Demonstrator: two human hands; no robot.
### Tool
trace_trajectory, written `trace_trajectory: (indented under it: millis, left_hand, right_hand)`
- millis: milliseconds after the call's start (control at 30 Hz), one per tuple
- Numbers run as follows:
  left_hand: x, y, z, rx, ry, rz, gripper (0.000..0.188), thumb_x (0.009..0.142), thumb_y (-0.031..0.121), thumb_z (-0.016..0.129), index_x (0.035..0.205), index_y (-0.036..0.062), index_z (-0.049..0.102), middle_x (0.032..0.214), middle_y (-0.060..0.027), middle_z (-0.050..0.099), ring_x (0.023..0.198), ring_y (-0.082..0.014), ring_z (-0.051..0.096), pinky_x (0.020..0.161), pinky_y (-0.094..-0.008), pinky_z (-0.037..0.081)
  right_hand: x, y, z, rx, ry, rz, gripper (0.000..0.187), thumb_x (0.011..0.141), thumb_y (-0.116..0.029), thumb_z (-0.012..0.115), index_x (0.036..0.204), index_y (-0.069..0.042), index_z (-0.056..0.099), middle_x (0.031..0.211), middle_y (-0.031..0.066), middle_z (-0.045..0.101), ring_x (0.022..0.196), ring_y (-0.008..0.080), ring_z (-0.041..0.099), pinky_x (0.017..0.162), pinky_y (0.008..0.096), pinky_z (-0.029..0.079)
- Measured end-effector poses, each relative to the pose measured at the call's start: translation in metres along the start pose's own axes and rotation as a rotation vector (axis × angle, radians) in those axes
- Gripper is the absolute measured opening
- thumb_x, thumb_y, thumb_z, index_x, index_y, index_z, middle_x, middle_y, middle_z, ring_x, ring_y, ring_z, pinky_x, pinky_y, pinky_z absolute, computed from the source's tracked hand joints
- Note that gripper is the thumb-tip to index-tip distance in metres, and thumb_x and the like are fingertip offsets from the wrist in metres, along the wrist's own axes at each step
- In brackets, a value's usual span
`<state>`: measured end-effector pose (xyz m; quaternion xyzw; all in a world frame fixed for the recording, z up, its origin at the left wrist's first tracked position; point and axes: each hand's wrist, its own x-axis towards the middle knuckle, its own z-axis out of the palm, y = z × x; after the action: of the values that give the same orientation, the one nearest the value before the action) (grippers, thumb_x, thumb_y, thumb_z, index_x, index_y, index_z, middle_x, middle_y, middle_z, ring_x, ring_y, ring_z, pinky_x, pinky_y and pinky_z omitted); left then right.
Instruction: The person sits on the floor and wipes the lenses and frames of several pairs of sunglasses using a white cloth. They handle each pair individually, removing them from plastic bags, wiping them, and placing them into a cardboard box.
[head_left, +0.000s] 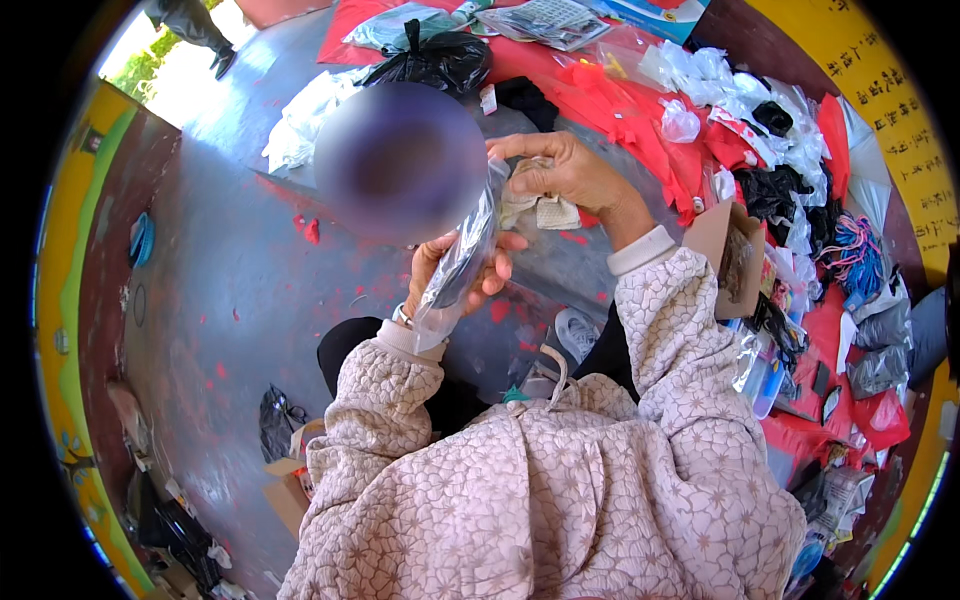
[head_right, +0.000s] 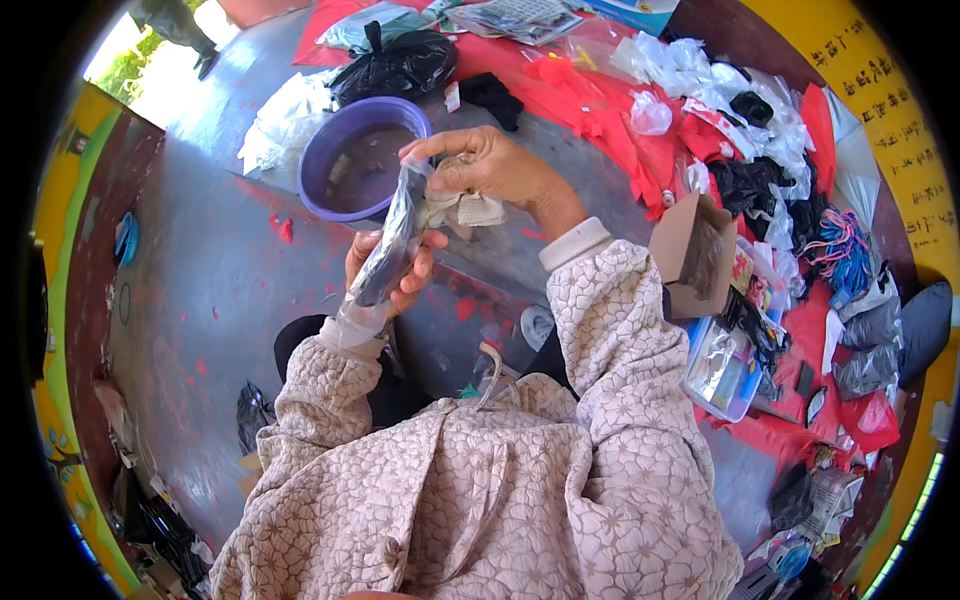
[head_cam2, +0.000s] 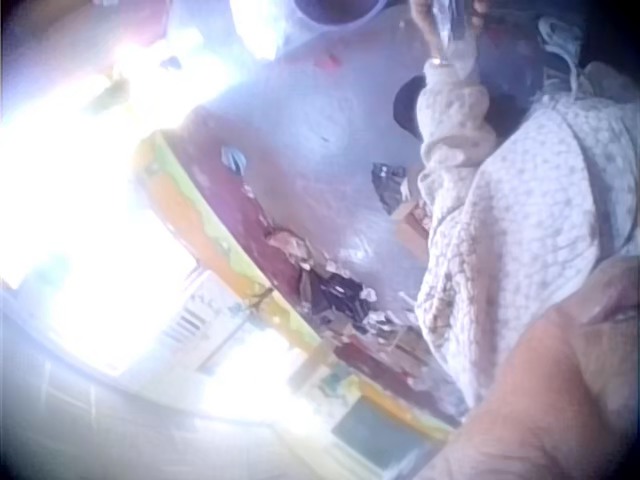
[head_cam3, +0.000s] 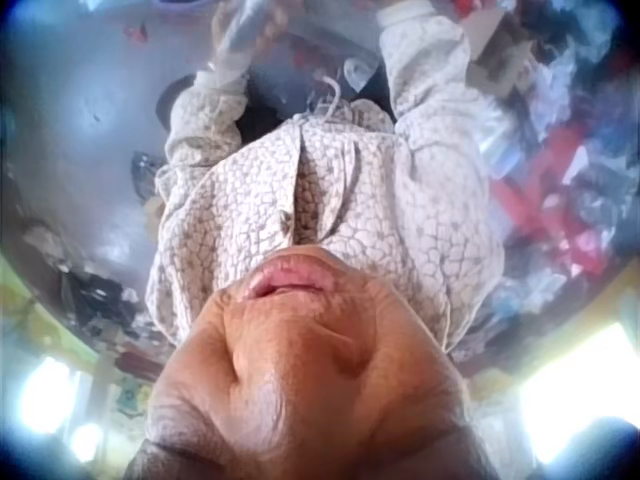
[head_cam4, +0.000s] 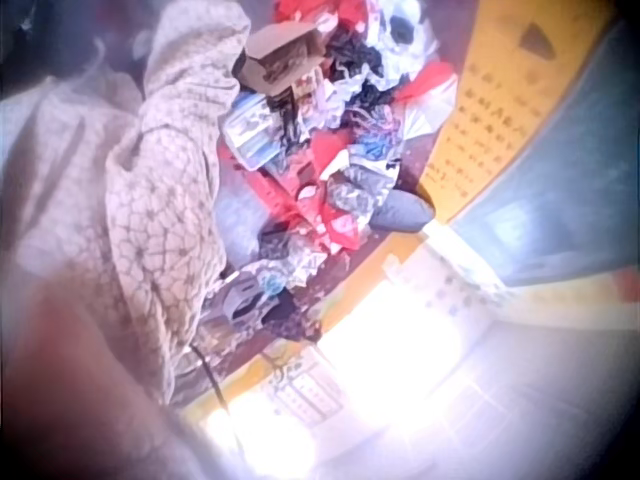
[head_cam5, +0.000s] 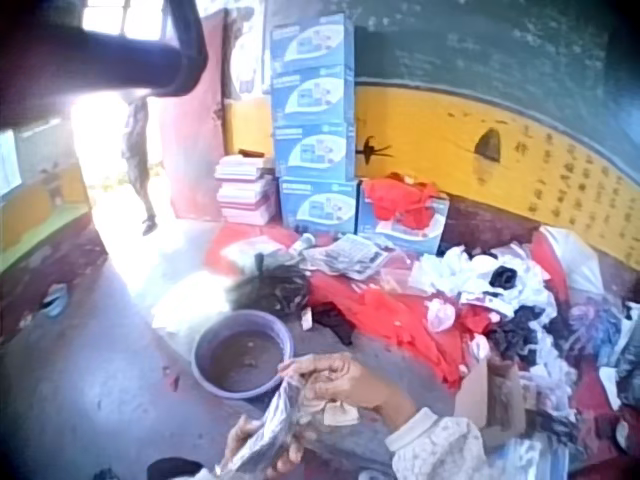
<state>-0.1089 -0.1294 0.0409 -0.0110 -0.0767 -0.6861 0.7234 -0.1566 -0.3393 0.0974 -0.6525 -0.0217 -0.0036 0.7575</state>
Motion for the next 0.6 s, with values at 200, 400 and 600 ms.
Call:
trace_trajectory:
  millis: [200,400,600]
  left_hand:
    - [0.008,-0.015,0.013,0.340,0.268,0.027,0.064,0.092,0.039,0.041,0.130,-0.0113,0.030,0.112,-0.0298,0.054,0.092,-0.0358,0.061,0.078,-0.0404,0.054]
    - [-0.002,0.013,-0.020,1.533,0.389,0.206,0.067,0.093,0.047,0.035,0.133,-0.0065,0.031,0.129,-0.0195,0.045,0.117,-0.0302,0.047,0.099,-0.0417,0.039]
    - [-0.007,0.005,0.006,0.345,0.323,0.303,0.063,0.082,0.037,0.063,0.128,-0.0004,0.041,0.125,-0.0147,0.050,0.109,-0.0285,0.053,0.087,-0.0479,0.047]
  right_hand:
    - [0.003,0.012,-0.012,-0.075,0.245,0.183,0.010,0.078,-0.010,0.065,0.072,-0.003,0.064,0.066,0.0012,0.060,0.056,0.0069,0.054,0.052,0.0220,0.043]
    - [0.003,0.016,-0.026,-0.269,0.321,0.247,0.011,0.076,-0.010,0.061,0.069,-0.001,0.063,0.062,0.0024,0.059,0.052,0.0083,0.052,0.049,0.0234,0.041]
    - [-0.005,0.003,-0.024,-0.324,0.402,0.269,0.011,0.071,-0.010,0.058,0.065,-0.001,0.061,0.057,0.0021,0.055,0.048,0.0088,0.048,0.045,0.0245,0.036]
